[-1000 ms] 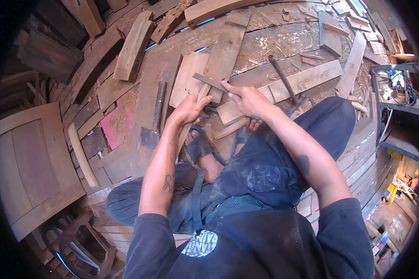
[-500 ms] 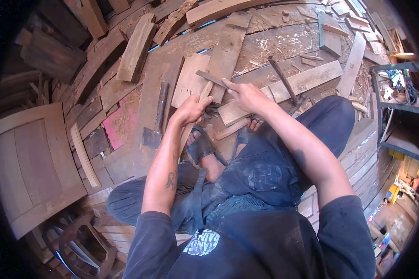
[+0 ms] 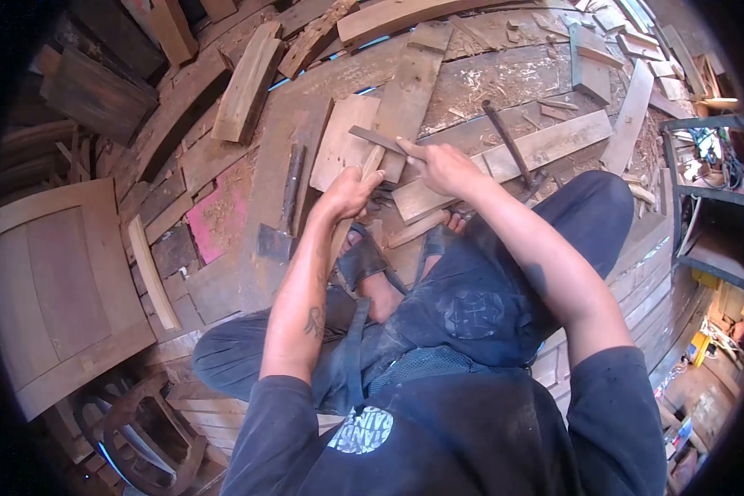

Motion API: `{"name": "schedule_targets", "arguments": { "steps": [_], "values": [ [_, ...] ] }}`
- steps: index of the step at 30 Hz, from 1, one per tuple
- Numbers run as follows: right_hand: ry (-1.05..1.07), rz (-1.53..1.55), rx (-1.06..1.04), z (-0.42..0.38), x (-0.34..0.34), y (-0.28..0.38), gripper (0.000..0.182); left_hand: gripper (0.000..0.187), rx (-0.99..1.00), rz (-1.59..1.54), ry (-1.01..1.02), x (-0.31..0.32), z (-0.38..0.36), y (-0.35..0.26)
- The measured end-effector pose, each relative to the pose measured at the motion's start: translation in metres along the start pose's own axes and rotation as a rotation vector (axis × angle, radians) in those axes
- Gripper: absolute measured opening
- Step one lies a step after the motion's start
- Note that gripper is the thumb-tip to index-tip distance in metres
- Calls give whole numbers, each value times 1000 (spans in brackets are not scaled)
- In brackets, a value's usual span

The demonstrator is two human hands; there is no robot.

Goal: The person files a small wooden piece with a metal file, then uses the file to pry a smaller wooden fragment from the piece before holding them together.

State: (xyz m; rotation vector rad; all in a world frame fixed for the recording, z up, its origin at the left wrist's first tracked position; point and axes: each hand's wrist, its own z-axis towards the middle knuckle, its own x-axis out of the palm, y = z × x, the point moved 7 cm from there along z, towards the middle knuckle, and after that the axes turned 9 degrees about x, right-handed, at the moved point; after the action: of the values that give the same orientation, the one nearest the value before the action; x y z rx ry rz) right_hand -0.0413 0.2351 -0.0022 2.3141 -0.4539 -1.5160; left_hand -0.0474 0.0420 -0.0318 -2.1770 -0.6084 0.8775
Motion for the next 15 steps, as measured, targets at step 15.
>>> {"name": "schedule_targets", "arguments": {
  "steps": [15],
  "values": [
    [121, 31, 73, -4, -14, 3, 48, 53, 26, 1, -10, 3, 3, 3]
  ]
}}
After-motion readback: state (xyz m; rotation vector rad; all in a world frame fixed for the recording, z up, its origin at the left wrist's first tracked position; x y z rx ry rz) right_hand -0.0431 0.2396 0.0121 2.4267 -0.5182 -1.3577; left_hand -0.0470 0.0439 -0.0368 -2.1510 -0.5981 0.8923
